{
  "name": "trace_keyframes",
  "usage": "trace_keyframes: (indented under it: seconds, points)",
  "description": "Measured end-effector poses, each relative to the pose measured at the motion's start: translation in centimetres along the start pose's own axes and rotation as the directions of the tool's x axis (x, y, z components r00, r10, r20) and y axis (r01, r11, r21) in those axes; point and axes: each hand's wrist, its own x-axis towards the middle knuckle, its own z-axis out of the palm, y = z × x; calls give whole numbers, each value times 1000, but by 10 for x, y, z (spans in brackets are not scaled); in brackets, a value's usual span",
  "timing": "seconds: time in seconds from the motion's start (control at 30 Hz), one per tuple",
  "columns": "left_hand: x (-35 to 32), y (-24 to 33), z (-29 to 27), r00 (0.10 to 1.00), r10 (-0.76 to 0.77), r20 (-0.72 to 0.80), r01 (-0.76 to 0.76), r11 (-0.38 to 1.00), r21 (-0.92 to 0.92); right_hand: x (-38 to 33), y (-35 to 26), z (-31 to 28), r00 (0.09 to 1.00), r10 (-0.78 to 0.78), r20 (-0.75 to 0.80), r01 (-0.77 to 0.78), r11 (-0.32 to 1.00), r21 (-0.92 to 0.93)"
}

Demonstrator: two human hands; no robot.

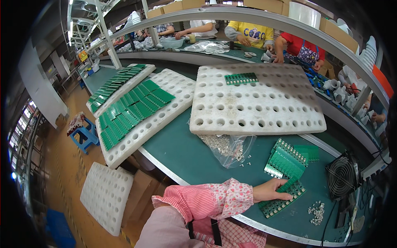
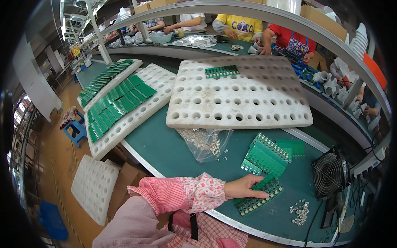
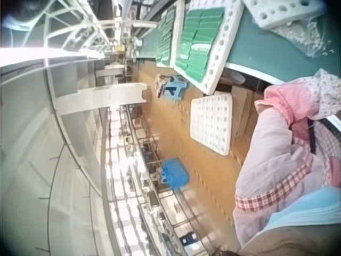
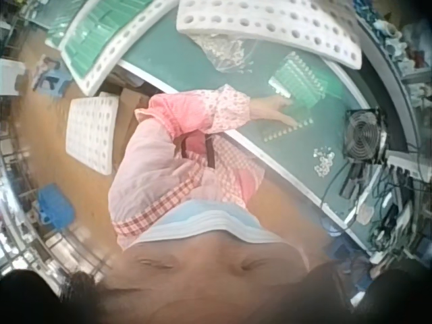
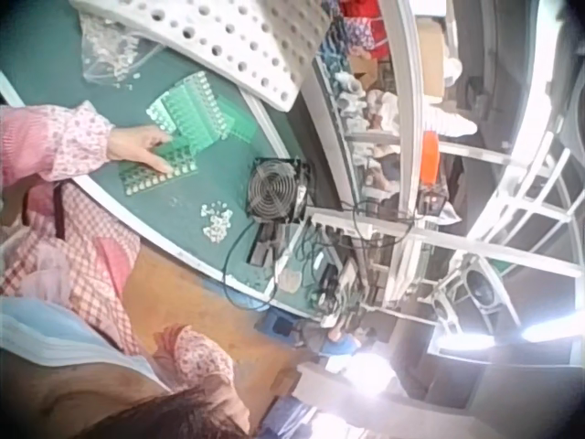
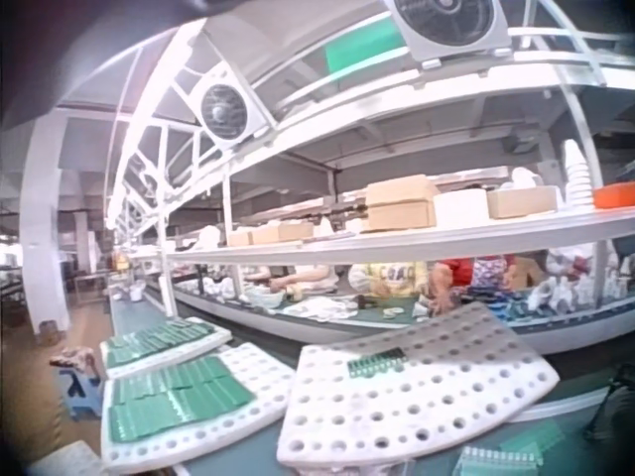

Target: The person inserts small components into circuit boards by hand, solders them using a soldering iron and solder wire, and inserts additional components into another circuit board by hand.

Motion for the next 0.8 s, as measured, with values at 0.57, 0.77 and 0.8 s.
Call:
trace_keyframes:
  seconds: [0.57, 0.77, 0.8]
  points:
    - [12, 9, 2, 992, -15, -125, 25, 997, 76, 13, -119, -68, 942, 116, -315, -331, 162, -929]
    - [15, 3, 19, 979, -50, -196, 47, 999, -22, -43, -46, -131, 882, 426, -203, -191, -72, -979]
    - [16, 4, 19, 971, -68, -230, 50, 995, -81, -44, -37, -132, 871, 449, -198, -182, -79, -980]
